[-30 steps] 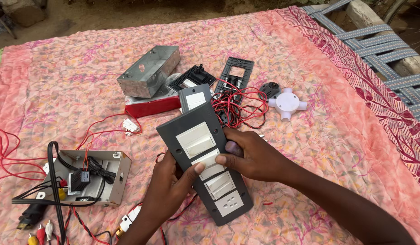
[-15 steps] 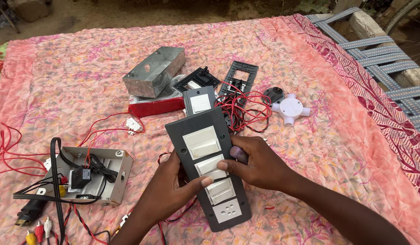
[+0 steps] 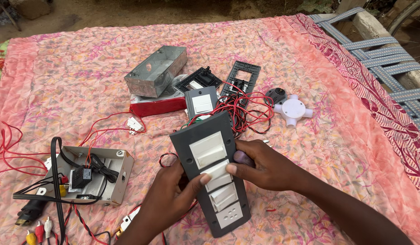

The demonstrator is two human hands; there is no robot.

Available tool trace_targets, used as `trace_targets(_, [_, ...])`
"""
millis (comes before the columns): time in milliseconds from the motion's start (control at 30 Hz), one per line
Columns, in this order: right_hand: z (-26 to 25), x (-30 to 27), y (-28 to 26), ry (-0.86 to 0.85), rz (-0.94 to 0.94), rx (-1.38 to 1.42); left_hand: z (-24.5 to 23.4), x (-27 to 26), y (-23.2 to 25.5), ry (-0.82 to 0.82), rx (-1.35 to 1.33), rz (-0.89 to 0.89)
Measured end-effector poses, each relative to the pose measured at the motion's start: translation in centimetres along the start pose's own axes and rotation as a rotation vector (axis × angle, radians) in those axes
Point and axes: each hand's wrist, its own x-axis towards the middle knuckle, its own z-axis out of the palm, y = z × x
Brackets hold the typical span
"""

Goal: The person assembles an electrical switch panel by inserting switches into the frame and using a screwdriver to tighten the internal wiring connections.

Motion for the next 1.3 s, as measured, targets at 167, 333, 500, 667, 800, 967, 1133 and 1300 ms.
trace_targets(167, [-1.5,-2.1,0.4,-0.002,-0.396,-0.21,-1.3,-2.3,1.8,-0.173,0.26,0.116])
trace_targets(333, [-2.1,-4.3,0.7,-0.063,-0.325,-0.327,-0.7,-3.3,1.8,-0.076,0.392,0.565])
trace_targets(500, [-2.0,-4.4,-2.7,-0.072,-0.525,-0.198,-0.7,-3.9,2.3,-0.144,0.405,0.51])
trace_targets(667, [-1.0,-4.4,-4.3,-0.002,-0.53,-0.242,-0.9,-3.8,2.0,-0.197,0.462,0.597])
trace_targets(800, [-0.7,-4.3,-4.2,0.029,-0.481,-0.217,-0.8,-3.8,1.8,-0.247,0.591,0.463])
trace_targets(967, [-0.5,-4.5,-3.7,0.051,-0.379,-0.274,-0.8,-3.8,1.6,-0.26,0.573,0.465])
trace_targets(1133, [-0.3,-5.1,-2.6,0.051,-0.193,-0.288,0.1,-3.6,-0.5,-0.109,0.461,0.472])
trace_targets(1300, [0.8,-4.6,-1.6,0.226,-0.312,-0.332,2.9,-3.0,-4.8,0.109,0.535,0.519])
